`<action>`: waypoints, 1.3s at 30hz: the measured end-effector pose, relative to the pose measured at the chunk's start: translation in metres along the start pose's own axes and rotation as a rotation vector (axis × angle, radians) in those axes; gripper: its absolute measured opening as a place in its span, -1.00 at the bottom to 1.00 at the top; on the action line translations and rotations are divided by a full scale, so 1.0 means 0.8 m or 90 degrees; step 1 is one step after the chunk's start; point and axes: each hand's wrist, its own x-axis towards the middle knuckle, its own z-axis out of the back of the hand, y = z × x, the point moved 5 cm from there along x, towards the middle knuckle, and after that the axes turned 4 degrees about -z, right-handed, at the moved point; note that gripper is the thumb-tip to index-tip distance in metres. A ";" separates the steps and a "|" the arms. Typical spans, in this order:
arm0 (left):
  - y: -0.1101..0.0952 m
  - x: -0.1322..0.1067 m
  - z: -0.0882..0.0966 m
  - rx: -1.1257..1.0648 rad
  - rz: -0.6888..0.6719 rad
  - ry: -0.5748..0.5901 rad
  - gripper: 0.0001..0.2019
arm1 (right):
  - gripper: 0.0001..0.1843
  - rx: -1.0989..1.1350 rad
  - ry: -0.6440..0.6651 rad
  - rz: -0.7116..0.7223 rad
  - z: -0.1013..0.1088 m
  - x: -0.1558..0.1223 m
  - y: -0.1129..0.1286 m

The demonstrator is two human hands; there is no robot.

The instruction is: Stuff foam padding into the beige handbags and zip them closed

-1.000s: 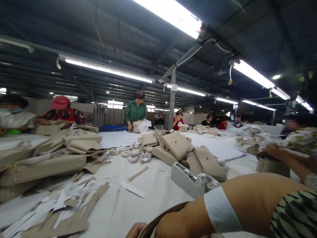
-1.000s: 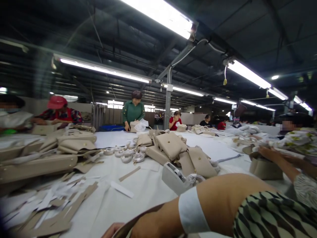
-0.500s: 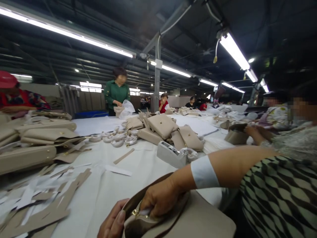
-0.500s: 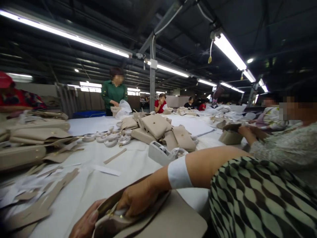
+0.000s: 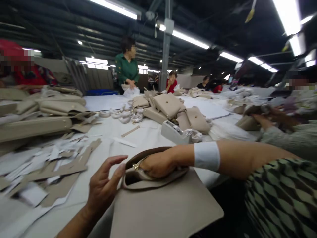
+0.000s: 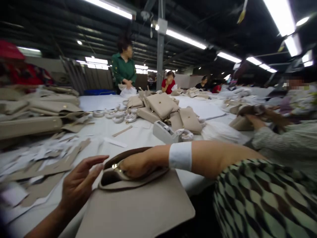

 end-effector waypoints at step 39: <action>-0.120 0.049 -0.163 0.175 0.063 0.649 -0.70 | -0.70 0.216 -0.542 -0.005 -0.029 -0.193 -0.109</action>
